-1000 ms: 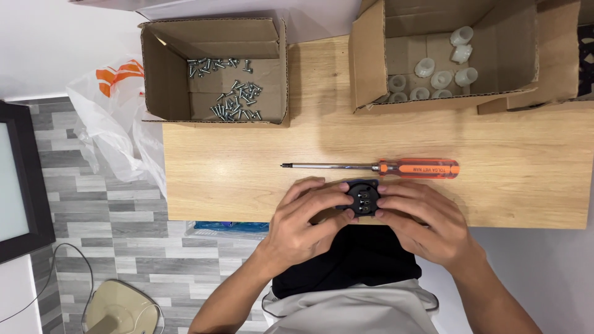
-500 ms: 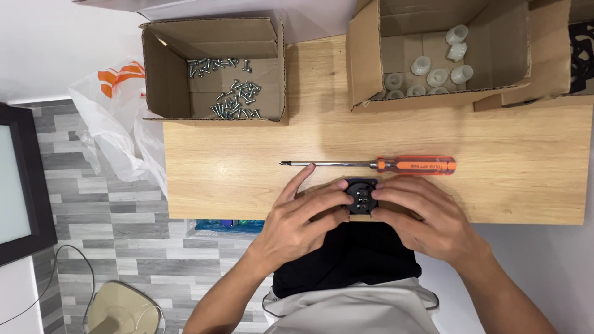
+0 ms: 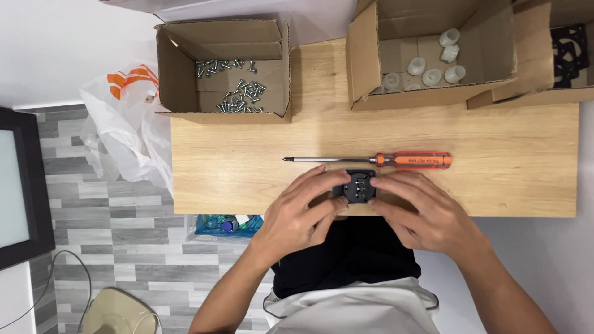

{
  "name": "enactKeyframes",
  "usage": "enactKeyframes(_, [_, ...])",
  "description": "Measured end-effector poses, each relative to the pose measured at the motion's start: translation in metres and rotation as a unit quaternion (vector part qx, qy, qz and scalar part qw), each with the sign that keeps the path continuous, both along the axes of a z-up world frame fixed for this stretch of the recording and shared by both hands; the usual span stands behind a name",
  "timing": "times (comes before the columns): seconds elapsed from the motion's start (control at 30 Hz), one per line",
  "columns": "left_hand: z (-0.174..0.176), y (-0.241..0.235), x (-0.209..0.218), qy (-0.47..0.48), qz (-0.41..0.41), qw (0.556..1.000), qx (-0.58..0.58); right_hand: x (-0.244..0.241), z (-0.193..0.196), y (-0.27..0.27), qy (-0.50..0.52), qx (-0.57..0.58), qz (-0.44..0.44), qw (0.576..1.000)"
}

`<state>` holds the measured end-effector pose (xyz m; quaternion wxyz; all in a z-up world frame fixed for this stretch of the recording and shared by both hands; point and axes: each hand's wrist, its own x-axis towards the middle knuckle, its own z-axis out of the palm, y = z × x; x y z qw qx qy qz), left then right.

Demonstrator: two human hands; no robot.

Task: Assembling electrical components by inserting and tightening screws into plastic housings using a screwdriver.

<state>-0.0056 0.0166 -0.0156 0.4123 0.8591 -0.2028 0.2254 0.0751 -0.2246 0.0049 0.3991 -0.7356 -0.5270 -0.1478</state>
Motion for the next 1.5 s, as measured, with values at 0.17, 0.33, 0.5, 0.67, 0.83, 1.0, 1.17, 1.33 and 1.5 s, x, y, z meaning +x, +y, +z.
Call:
enactKeyframes(0.17, [0.012, 0.001, -0.002, 0.071, 0.002, 0.996, -0.049, -0.003, -0.004, -0.006, 0.06, 0.001, -0.011, 0.998])
enactKeyframes(0.33, [0.028, 0.002, 0.003, 0.126, -0.002, 0.985, -0.114, -0.006, -0.006, -0.009, 0.109, -0.004, -0.062, 0.992])
enactKeyframes(0.5, [0.025, 0.0, 0.0, 0.13, 0.004, 0.979, -0.156, -0.011, -0.003, -0.007, 0.16, -0.026, -0.095, 0.982])
enactKeyframes(0.67, [0.021, -0.015, -0.001, 0.108, 0.002, 0.982, -0.155, -0.009, -0.015, -0.009, 0.185, -0.01, -0.099, 0.978])
enactKeyframes(0.83, [0.018, -0.026, 0.0, 0.072, 0.013, 0.987, -0.14, -0.008, -0.018, -0.013, 0.209, 0.012, -0.094, 0.973])
enactKeyframes(1.0, [0.021, -0.029, 0.0, 0.055, 0.037, 0.992, -0.105, -0.008, -0.025, -0.014, 0.198, 0.021, -0.11, 0.974])
enactKeyframes(1.17, [0.031, -0.028, 0.0, 0.079, -0.002, 0.989, -0.127, -0.005, -0.018, -0.012, 0.214, 0.046, -0.105, 0.97])
enactKeyframes(1.33, [0.027, -0.027, 0.005, 0.109, -0.024, 0.979, -0.169, -0.003, -0.017, -0.014, 0.218, 0.062, -0.108, 0.968])
enactKeyframes(1.5, [0.02, -0.029, 0.01, 0.103, -0.008, 0.976, -0.193, -0.004, -0.016, -0.015, 0.228, 0.055, -0.106, 0.966])
